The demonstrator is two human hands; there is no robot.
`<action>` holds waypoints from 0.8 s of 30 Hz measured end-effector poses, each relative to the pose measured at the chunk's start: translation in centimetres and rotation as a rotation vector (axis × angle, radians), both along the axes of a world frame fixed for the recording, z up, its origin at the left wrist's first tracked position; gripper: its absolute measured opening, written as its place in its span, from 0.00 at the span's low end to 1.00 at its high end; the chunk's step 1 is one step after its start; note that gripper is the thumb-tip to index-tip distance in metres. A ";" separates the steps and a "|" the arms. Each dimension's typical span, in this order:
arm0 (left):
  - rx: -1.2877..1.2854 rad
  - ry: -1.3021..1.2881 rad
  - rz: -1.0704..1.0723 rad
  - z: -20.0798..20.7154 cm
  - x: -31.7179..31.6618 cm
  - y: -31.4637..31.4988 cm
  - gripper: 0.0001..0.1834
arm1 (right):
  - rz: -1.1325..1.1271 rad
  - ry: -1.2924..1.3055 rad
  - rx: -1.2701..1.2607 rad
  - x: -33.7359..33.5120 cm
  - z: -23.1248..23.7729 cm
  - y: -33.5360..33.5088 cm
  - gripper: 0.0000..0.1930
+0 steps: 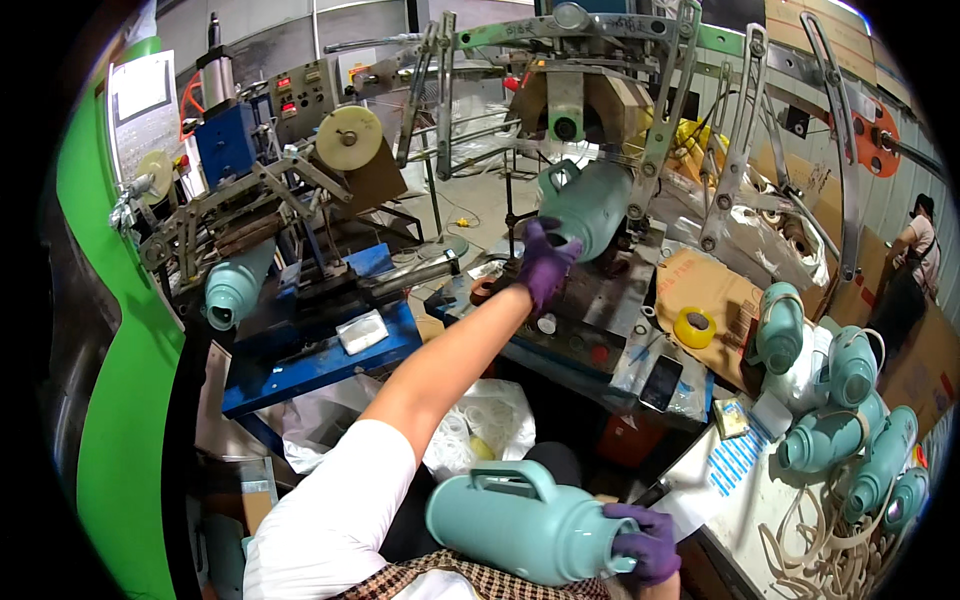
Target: The person assembles light blue water bottles by inserting a white plastic ring into the bottle neck and attaching a beige carrying handle. The person handles the bottles one at a time, picking them up from a pile, inserting the ring, and securing the handle before placing the finished unit on a nearby table.
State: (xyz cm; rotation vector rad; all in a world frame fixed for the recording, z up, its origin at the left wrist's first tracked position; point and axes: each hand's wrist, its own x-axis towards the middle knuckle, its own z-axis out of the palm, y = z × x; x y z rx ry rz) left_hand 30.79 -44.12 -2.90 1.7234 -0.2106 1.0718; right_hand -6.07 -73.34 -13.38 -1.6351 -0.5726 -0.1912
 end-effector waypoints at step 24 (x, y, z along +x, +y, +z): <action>1.017 0.201 -0.577 -2.1 -32.8 -3.7 0.26 | 0.067 0.638 0.183 2.7 0.4 2.3 0.28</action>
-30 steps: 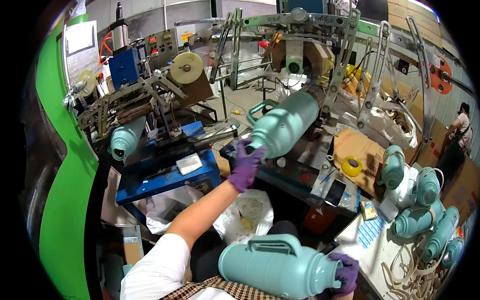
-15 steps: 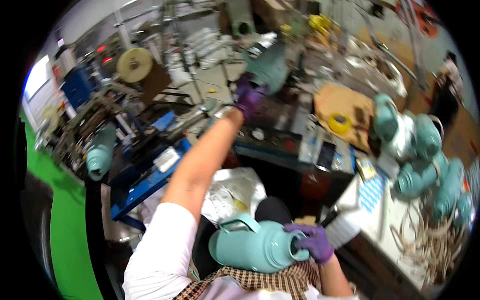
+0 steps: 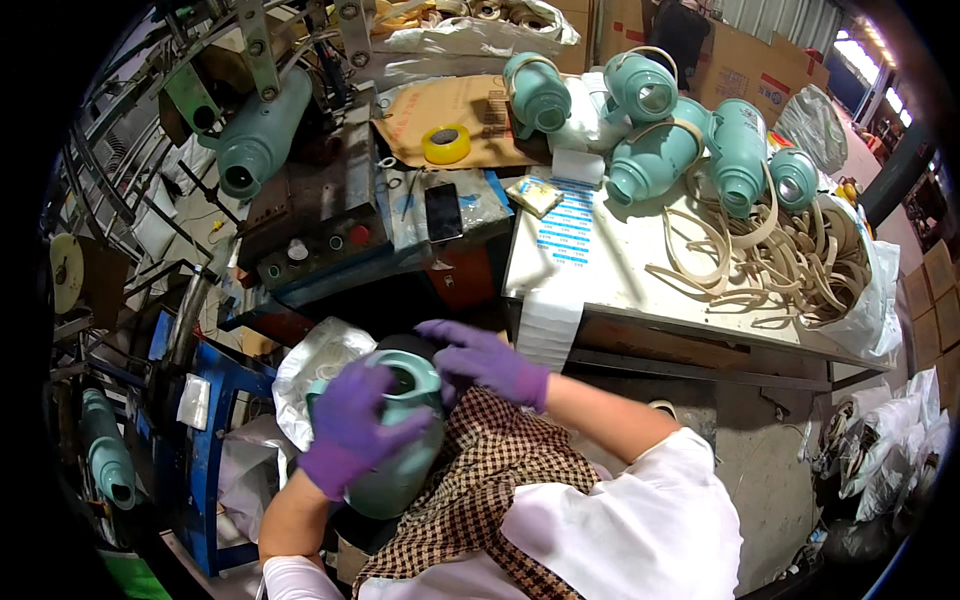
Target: The person assembles light blue water bottles by inserting a white plastic ring into the bottle neck and attaching a beige carrying handle. The person handles the bottles one at a time, picking them up from a pile, inserting the ring, and securing the handle before placing the finished unit on a nearby table.
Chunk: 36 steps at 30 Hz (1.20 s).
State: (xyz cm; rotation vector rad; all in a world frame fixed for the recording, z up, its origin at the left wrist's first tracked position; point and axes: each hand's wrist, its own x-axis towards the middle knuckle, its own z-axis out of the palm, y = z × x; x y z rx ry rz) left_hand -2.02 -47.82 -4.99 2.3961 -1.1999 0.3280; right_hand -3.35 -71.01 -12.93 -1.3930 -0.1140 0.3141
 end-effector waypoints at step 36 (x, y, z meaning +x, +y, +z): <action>-1.140 0.827 0.038 -8.4 2.3 19.3 0.24 | 0.293 -0.034 0.612 6.6 2.3 17.0 0.21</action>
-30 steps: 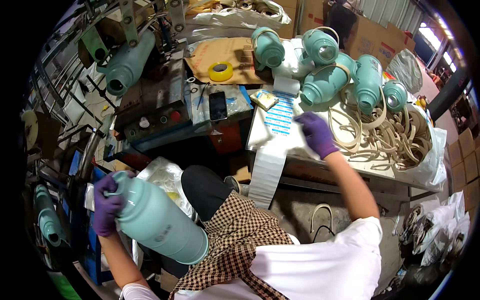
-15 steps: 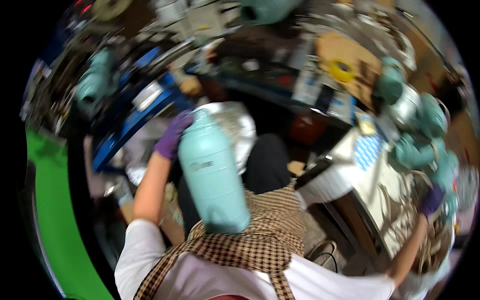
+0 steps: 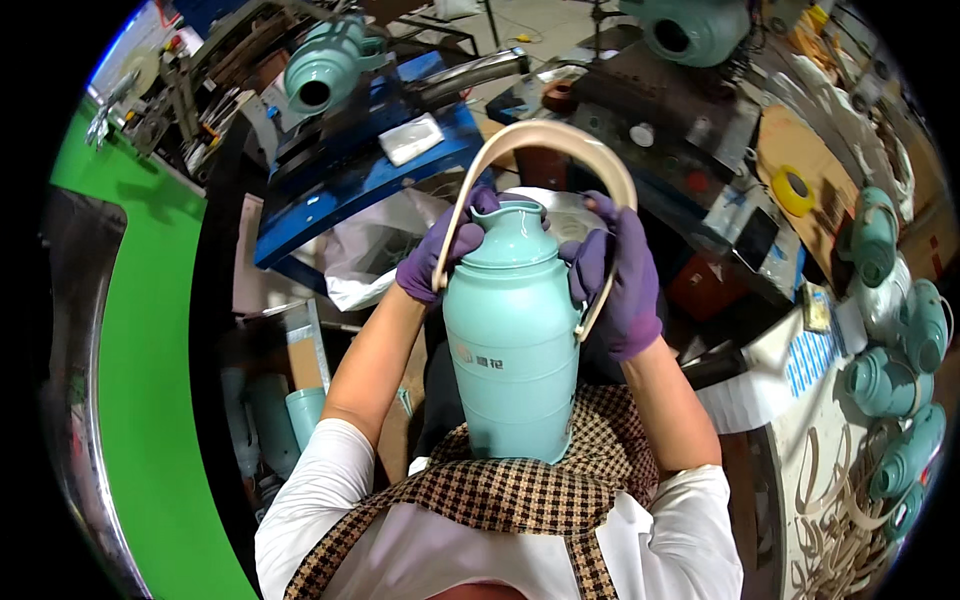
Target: The person assembles light blue water bottles by inserting a white plastic ring into the bottle neck and attaching a beige carrying handle. The person handles the bottles one at a time, picking them up from a pile, inserting the ring, and securing the handle before placing the finished unit on a nearby table.
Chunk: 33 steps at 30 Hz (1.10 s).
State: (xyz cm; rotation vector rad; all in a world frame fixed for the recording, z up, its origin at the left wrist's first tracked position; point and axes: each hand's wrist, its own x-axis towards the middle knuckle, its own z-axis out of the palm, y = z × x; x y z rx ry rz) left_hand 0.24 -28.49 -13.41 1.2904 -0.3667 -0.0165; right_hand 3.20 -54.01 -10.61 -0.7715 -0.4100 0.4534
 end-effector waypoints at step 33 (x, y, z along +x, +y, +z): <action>-0.444 0.067 0.080 -4.0 -1.6 0.0 0.41 | 0.217 0.017 0.039 8.3 -12.1 5.2 0.29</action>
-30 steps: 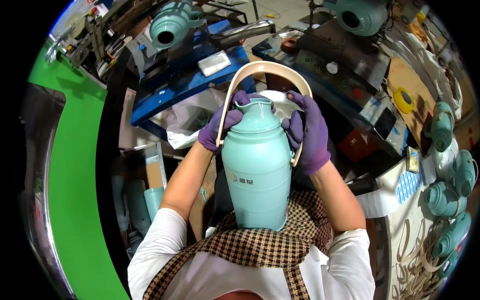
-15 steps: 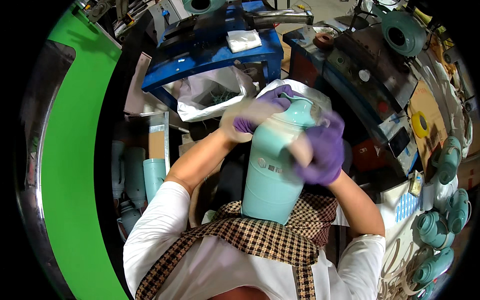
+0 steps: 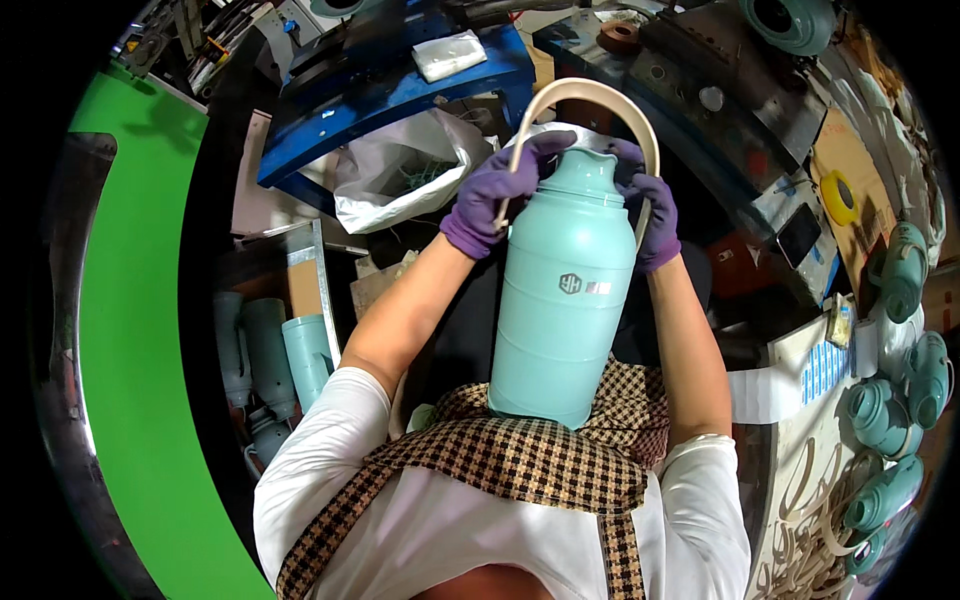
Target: The person assembles light blue water bottles by inserting a white plastic ring into the bottle neck and attaching a beige carrying handle. The person handles the bottles one at a time, picking them up from a pile, inserting the ring, and securing the handle before placing the finished unit on a nearby table.
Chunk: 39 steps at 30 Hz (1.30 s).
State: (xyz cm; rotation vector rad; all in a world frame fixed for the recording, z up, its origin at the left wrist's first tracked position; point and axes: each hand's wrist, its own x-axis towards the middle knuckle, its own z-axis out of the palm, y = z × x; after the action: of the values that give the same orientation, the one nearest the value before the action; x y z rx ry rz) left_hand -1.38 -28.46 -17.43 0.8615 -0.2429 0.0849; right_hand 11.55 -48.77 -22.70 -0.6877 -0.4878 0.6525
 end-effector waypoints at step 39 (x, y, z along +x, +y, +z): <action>1.327 -0.544 0.457 0.2 -9.1 -7.1 0.08 | -1.892 -0.180 -0.766 6.8 -2.3 -61.3 0.34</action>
State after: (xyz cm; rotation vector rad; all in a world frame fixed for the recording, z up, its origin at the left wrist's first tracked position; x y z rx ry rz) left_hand -10.51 -35.58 -17.21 2.2103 -0.6328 0.6385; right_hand 18.35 -110.09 -24.97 -1.5309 0.4049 -1.0988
